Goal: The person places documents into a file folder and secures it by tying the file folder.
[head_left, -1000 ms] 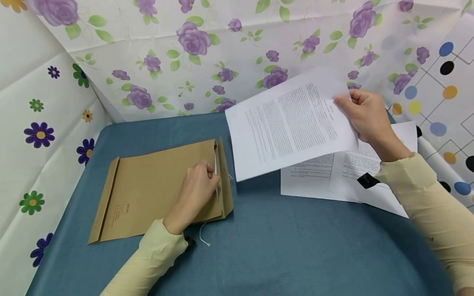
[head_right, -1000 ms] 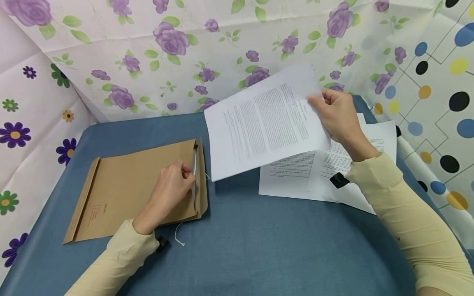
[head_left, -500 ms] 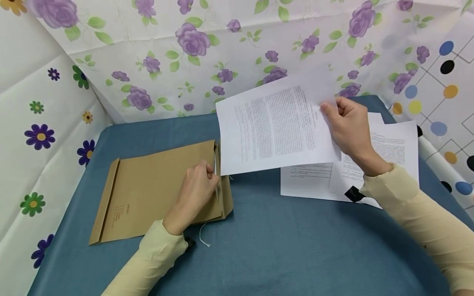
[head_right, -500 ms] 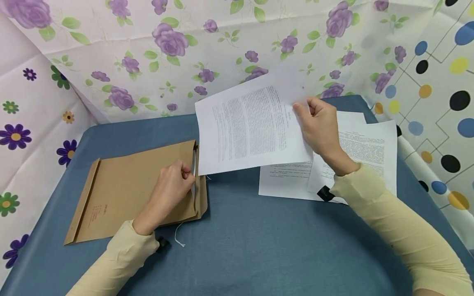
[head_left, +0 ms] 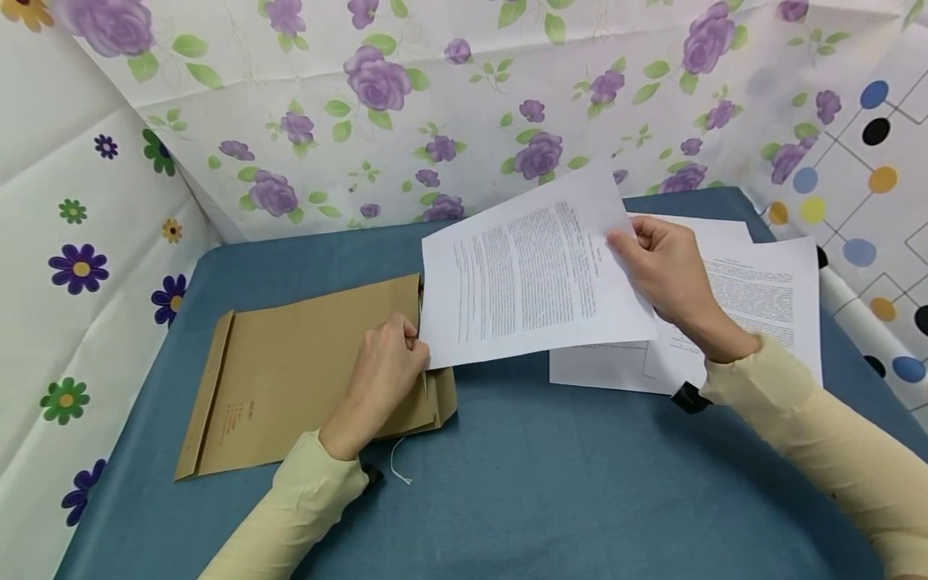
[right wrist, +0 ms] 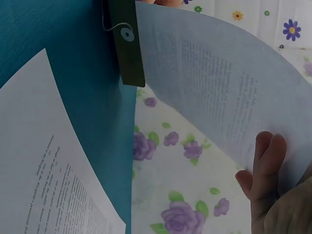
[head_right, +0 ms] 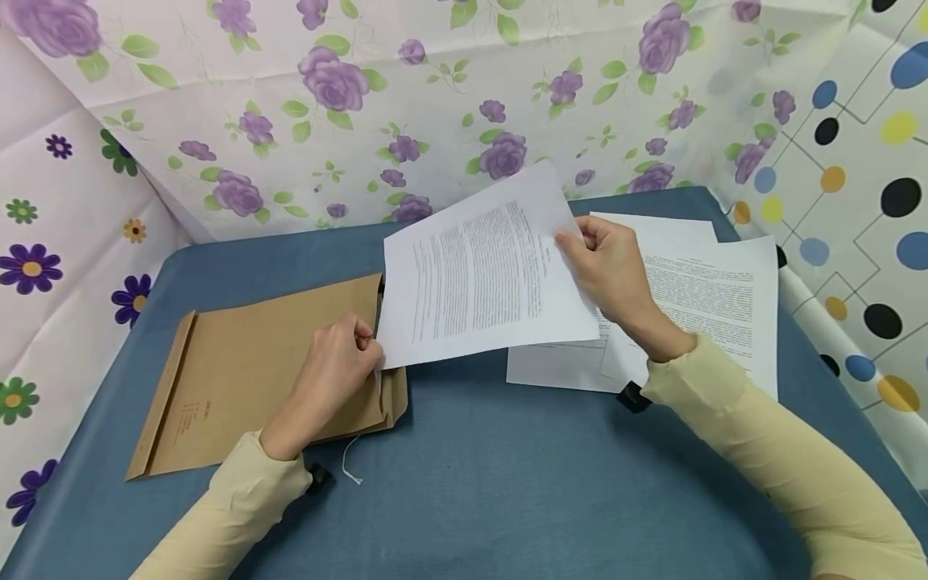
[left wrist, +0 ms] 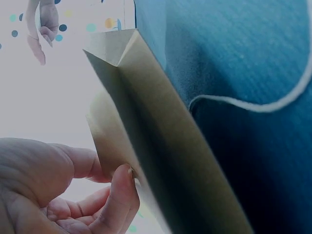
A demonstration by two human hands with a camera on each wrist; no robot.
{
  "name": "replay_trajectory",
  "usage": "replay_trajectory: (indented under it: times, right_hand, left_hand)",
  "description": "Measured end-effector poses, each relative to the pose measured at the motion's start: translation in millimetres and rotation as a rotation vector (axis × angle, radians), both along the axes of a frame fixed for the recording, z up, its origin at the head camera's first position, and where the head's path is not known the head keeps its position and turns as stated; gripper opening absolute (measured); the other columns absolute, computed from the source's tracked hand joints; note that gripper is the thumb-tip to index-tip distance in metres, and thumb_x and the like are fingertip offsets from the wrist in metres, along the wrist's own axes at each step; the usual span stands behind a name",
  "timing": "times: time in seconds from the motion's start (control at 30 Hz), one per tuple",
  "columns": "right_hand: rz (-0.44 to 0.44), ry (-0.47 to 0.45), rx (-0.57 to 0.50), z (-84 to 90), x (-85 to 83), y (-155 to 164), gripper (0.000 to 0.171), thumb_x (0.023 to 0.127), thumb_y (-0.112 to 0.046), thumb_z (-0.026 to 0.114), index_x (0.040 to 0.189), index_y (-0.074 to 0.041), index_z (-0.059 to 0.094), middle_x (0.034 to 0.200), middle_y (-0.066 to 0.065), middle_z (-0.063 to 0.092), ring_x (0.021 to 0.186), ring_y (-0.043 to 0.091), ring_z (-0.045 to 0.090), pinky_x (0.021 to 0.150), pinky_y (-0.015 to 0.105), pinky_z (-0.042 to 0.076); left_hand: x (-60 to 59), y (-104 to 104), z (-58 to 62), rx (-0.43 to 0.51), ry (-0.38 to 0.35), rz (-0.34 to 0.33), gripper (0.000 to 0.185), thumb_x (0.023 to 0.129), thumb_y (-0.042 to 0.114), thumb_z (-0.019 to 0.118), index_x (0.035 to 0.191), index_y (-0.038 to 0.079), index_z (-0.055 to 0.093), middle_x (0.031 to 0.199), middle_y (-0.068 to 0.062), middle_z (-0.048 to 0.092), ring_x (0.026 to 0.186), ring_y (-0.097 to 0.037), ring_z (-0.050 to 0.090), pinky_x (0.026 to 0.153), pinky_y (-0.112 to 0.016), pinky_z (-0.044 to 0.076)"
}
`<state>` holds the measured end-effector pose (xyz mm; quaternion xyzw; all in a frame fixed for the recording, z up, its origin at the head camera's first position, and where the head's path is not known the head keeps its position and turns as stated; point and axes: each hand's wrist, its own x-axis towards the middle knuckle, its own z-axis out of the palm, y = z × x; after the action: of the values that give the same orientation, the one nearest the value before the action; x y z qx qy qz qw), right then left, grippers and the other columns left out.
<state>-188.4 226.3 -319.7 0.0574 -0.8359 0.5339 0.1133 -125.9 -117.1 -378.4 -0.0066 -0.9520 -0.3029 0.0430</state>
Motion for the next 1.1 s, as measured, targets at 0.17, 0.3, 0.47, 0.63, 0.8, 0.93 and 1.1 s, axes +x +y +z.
replay_trajectory:
  times: [0.17,0.3,0.47,0.63,0.8,0.93,1.1]
  right_hand:
    - [0.023,-0.095,0.046,4.8,9.8,0.3,0.034,0.102,-0.025,0.064,0.120,0.002,0.072,0.087,0.008,0.076,0.063,0.014,0.071,0.051,0.028,0.056]
    - [0.045,-0.150,0.101,8.3,16.3,0.9,0.034,0.103,-0.028,0.063,0.121,-0.001,0.073,0.091,0.011,0.077,0.063,0.015,0.070,0.048,0.028,0.052]
    - [0.060,-0.200,0.118,12.3,21.8,2.3,0.037,0.104,-0.030,0.062,0.123,0.000,0.071,0.099,0.015,0.075,0.064,0.016,0.070,0.046,0.028,0.050]
    - [0.096,-0.276,0.119,14.7,24.4,5.2,0.038,0.104,-0.031,0.061,0.123,0.000,0.071,0.098,0.015,0.075,0.059,0.021,0.068,0.040,0.028,0.043]
    - [0.136,-0.315,0.115,16.4,23.5,8.8,0.038,0.104,-0.030,0.062,0.125,0.000,0.070,0.100,0.014,0.076,0.063,0.024,0.073,0.043,0.031,0.050]
    - [0.177,-0.336,0.108,18.1,22.2,12.4,0.037,0.104,-0.029,0.062,0.122,0.003,0.070,0.096,0.010,0.076,0.061,0.023,0.072,0.043,0.031,0.051]
    - [0.205,-0.376,0.087,16.6,21.7,11.7,0.036,0.105,-0.029,0.062,0.119,0.004,0.069,0.094,0.008,0.076,0.060,0.021,0.072,0.042,0.029,0.049]
  left_hand:
    - [-0.3,0.6,-0.3,-0.002,-0.006,0.004,0.007,0.088,-0.001,0.058,0.095,-0.001,0.060,0.083,-0.011,0.061,0.067,-0.024,0.057,0.058,-0.031,0.046]
    - [-0.4,0.9,-0.3,-0.002,-0.009,0.006,0.007,0.089,-0.001,0.059,0.096,-0.001,0.061,0.084,-0.012,0.061,0.068,-0.024,0.058,0.059,-0.031,0.046]
    - [-0.6,0.9,-0.2,0.002,-0.016,0.013,0.008,0.089,0.000,0.059,0.097,-0.001,0.061,0.084,-0.011,0.061,0.069,-0.024,0.058,0.059,-0.032,0.046]
    - [-0.9,0.9,-0.3,0.003,-0.015,0.012,0.008,0.089,0.000,0.060,0.097,-0.001,0.061,0.085,-0.011,0.062,0.069,-0.025,0.058,0.059,-0.032,0.046]
    - [-1.1,1.4,-0.5,0.004,-0.014,0.011,0.008,0.089,0.000,0.060,0.097,-0.001,0.061,0.085,-0.012,0.062,0.069,-0.025,0.058,0.058,-0.031,0.047]
    - [-1.2,1.8,-0.6,0.004,-0.015,0.014,0.009,0.089,0.001,0.061,0.098,-0.002,0.062,0.086,-0.012,0.062,0.070,-0.025,0.058,0.059,-0.032,0.047]
    - [-1.3,2.3,-0.6,0.008,-0.014,0.018,0.010,0.089,0.001,0.061,0.098,-0.002,0.062,0.086,-0.012,0.062,0.071,-0.025,0.058,0.060,-0.032,0.047]
